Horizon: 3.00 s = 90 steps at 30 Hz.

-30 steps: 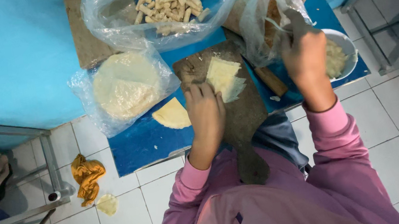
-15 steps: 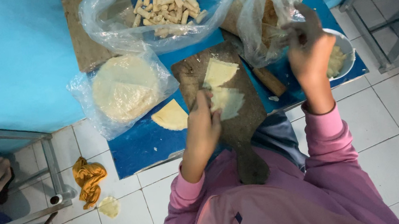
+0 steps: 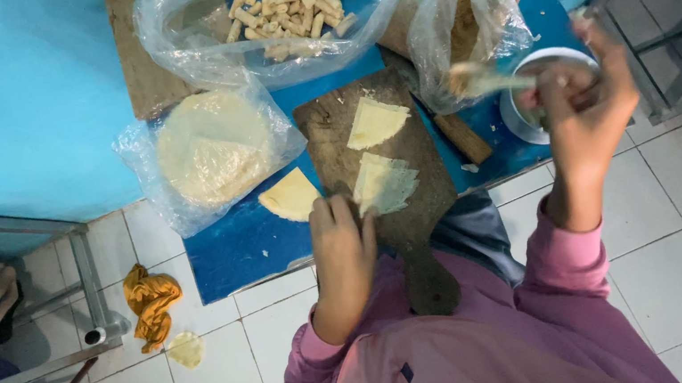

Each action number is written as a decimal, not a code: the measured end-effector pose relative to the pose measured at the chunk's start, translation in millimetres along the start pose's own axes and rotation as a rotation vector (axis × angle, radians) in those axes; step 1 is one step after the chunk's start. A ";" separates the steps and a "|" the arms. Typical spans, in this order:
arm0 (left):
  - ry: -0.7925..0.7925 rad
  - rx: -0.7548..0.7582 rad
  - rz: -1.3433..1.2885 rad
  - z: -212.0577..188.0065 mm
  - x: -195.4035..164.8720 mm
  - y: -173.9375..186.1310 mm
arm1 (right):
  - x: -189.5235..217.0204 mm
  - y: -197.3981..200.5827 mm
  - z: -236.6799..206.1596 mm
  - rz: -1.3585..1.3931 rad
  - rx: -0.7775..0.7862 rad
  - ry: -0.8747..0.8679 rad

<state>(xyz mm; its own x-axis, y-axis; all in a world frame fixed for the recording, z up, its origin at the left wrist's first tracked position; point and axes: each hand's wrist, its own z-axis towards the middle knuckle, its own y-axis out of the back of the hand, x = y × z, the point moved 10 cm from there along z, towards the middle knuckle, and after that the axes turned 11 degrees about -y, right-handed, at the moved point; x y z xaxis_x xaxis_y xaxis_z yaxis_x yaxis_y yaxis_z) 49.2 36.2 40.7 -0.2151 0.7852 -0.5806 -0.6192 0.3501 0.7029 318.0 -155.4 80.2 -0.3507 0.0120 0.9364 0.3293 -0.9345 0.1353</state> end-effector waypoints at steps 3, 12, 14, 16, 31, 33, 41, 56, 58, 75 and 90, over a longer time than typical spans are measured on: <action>-0.082 -0.083 0.036 -3.1 -8.8 4.5 | -17.8 -25.5 -25.4 0.243 0.172 -0.181; -0.065 -0.049 0.133 -4.7 -5.8 -3.0 | -35.0 -83.5 -77.7 0.036 0.357 -0.039; -0.061 -0.046 0.130 -4.0 -5.4 -4.2 | -20.9 -80.3 -89.5 -0.080 0.336 0.166; -0.062 -0.048 0.130 -3.4 -5.1 -4.4 | -2.3 -80.0 -104.2 -0.139 0.333 0.410; -0.071 -0.053 0.020 0.9 -5.5 -1.8 | 33.9 -27.1 -87.7 -0.446 -0.164 0.738; -0.075 -0.069 -0.028 1.1 -5.5 -0.7 | 26.6 -12.8 -54.5 -0.537 -0.315 0.469; -0.110 -0.169 -0.114 2.9 -4.5 -2.8 | 54.5 -77.3 -43.8 -0.754 -0.125 0.479; -0.256 -0.189 -0.247 10.4 -13.8 -12.0 | -9.2 -125.8 -95.5 -0.340 0.344 -0.055; -0.259 -0.181 -0.252 8.5 -13.1 -11.5 | -11.8 -127.6 -98.4 -0.289 0.357 -0.059; -0.259 -0.162 -0.207 3.9 -8.4 -15.3 | 13.1 -138.4 -124.1 -0.406 0.338 0.345; -0.355 -0.017 -0.244 12.0 -26.5 -0.5 | 37.1 -147.4 -106.2 -0.431 0.852 0.509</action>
<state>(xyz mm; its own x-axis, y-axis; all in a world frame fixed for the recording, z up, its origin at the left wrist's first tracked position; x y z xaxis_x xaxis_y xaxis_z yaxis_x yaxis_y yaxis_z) 64.3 21.4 60.7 0.2108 0.8084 -0.5496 -0.6331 0.5413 0.5534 163.3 -55.0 60.6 -0.8411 -0.0520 0.5384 0.5233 -0.3297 0.7858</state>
